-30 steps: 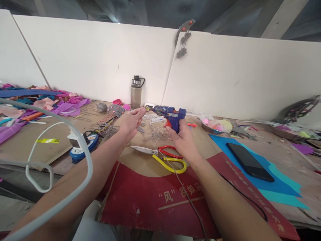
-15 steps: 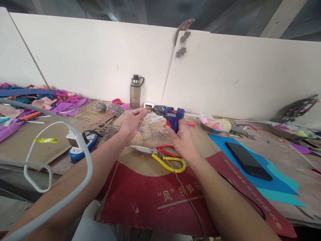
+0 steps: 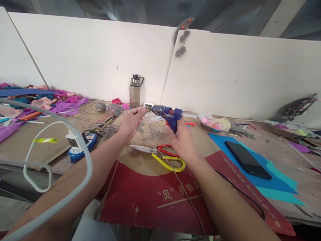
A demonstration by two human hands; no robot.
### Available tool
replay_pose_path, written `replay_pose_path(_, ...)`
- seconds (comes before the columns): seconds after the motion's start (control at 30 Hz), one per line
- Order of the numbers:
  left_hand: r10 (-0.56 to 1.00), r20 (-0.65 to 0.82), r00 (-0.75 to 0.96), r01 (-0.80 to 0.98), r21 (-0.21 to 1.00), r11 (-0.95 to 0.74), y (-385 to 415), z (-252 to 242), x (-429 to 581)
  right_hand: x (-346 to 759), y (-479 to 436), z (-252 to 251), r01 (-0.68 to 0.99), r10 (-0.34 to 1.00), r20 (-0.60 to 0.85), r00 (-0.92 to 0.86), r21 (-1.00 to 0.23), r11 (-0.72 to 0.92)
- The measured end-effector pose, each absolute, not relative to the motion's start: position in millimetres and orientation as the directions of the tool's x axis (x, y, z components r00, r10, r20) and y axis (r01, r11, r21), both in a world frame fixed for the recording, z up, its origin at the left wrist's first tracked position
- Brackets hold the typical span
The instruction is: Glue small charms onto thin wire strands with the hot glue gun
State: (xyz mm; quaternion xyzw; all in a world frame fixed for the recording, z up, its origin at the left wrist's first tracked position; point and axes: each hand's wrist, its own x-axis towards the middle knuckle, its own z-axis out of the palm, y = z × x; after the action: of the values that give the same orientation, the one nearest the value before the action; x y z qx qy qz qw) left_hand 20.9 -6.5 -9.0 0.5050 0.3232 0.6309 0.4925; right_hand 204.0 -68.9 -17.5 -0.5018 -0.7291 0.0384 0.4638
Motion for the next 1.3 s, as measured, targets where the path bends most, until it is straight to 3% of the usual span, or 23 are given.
replay_pose_path(1.03, 0.945, 0.327, 0.015, -0.25, 0.916, -0.313, -6.0, -10.3, 21.5, 202.4, -71.5, -16.0, 0.682, 0.768, 0.637, -0.06, -0.536, 0.498)
replay_pose_path(1.2, 0.951, 0.31, 0.003, -0.323, 0.9, -0.292, -5.0, -8.6, 16.6, 205.0, -69.6, -16.9, 0.628, 0.774, 0.632, -0.039, -0.587, 0.511)
replay_pose_path(1.3, 0.953, 0.302, -0.027, -0.356, 0.888, -0.291, -1.6, -9.8, 14.0, 209.9, -62.9, -18.7, 0.541, 0.81, 0.585, 0.039, -0.694, 0.476)
